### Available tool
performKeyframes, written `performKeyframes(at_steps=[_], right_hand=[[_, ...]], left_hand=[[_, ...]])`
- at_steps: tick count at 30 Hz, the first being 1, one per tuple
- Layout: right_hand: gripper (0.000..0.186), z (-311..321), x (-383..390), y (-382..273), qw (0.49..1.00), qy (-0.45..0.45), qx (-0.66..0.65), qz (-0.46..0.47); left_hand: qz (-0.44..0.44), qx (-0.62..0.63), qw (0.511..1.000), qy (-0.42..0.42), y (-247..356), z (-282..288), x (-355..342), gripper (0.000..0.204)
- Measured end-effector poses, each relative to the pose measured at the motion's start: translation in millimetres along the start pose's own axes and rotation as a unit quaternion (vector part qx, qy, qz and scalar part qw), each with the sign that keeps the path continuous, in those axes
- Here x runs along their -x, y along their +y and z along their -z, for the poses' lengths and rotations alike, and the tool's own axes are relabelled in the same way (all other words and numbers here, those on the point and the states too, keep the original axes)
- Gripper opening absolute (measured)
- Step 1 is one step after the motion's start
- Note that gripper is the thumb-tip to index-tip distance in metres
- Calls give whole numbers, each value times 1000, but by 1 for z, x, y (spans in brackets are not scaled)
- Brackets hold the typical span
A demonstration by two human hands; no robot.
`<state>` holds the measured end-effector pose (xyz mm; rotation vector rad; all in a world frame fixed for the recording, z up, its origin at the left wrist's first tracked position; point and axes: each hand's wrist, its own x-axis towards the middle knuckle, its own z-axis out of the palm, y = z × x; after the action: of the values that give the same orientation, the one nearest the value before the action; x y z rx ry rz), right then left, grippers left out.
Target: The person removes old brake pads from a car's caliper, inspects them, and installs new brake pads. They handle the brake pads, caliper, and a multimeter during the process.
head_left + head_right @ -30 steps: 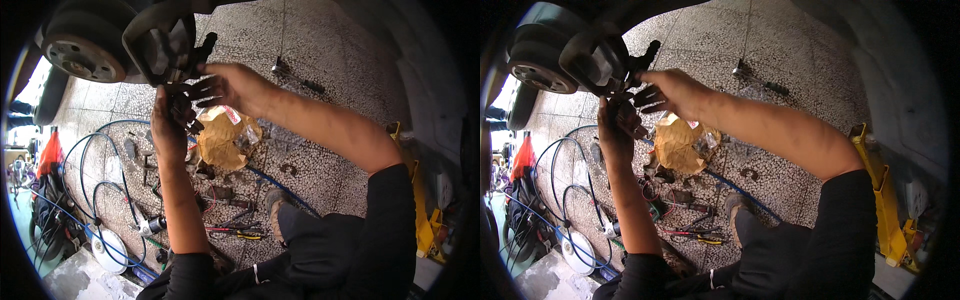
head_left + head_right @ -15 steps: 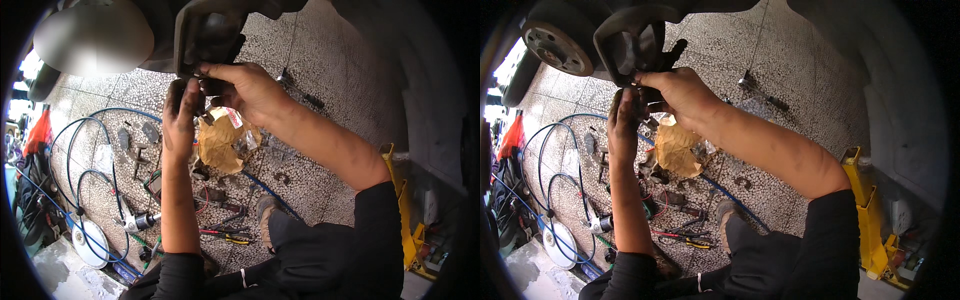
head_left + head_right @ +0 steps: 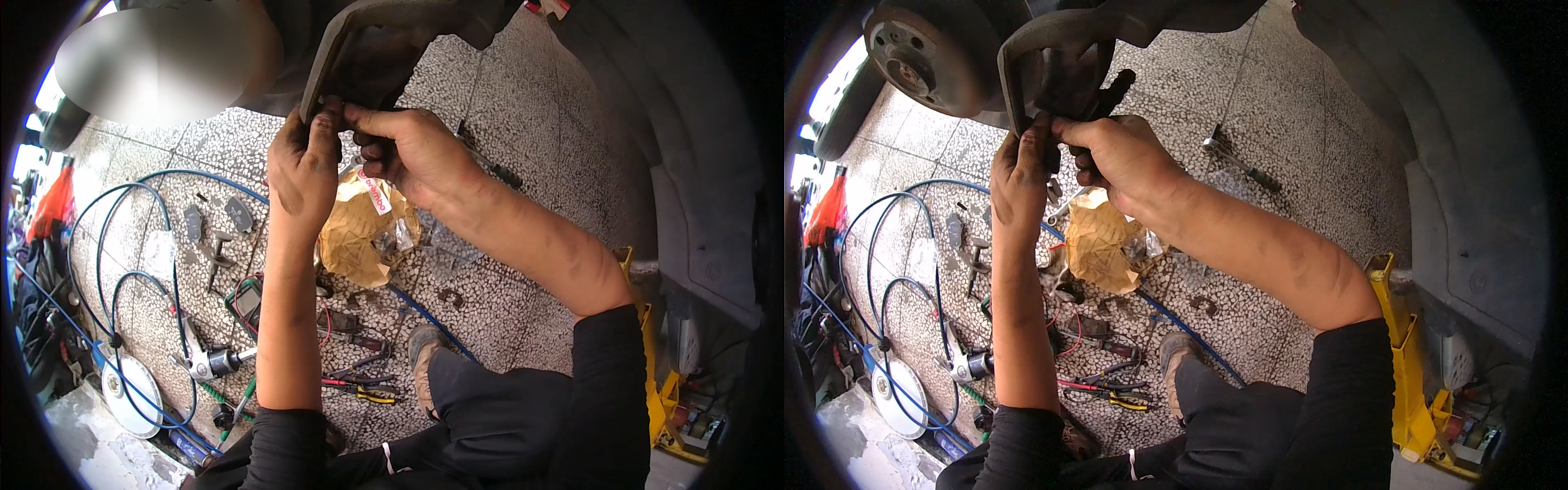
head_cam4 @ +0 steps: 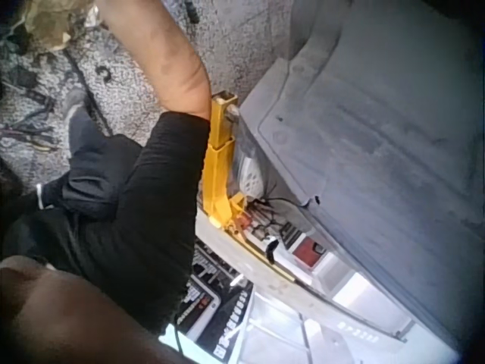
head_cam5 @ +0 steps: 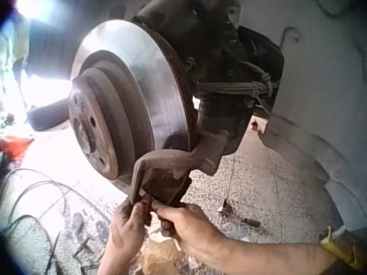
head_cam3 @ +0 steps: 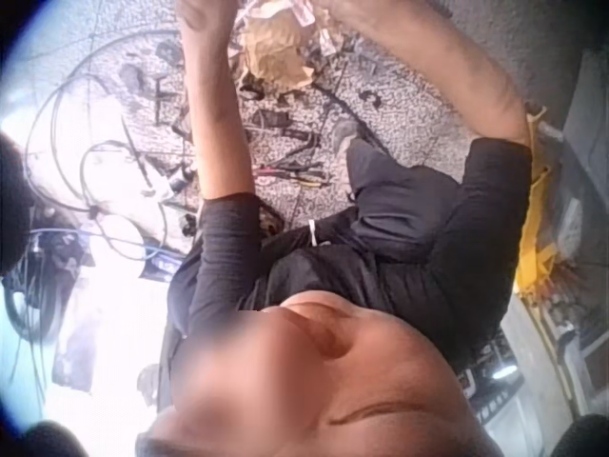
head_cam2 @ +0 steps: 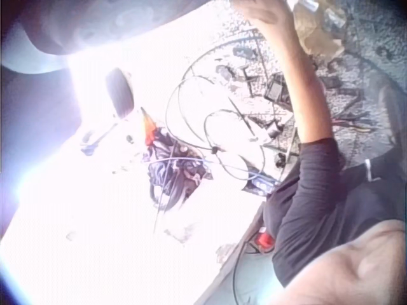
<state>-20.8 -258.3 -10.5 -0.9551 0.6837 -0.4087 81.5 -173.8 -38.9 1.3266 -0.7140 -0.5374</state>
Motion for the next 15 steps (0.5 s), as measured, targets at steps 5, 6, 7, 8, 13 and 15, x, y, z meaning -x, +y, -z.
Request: performKeyframes(at_steps=[5, 6, 7, 8, 13, 15], right_hand=[[20, 10, -3, -2, 998, -50, 14, -17], [20, 15, -2, -4, 997, -72, 18, -16], [21, 19, -1, -6, 995, -94, 23, -16], [22, 24, -2, -4, 994, -105, 26, -12], [23, 33, -3, -4, 991, -131, 25, -11], [28, 29, -2, -5, 992, -119, 34, -9]], left_hand=[[-3, -13, 999, -48, -6, 12, 3, 28], [-32, -1, 997, -63, -16, 15, 9, 30], [-51, -15, 995, -86, -24, 20, 12, 29], [-61, -31, 992, -108, -24, 23, 18, 29], [-5, 10, 996, -90, -21, 26, 26, 26], [6, -2, 995, -98, -18, 25, 24, 25]])
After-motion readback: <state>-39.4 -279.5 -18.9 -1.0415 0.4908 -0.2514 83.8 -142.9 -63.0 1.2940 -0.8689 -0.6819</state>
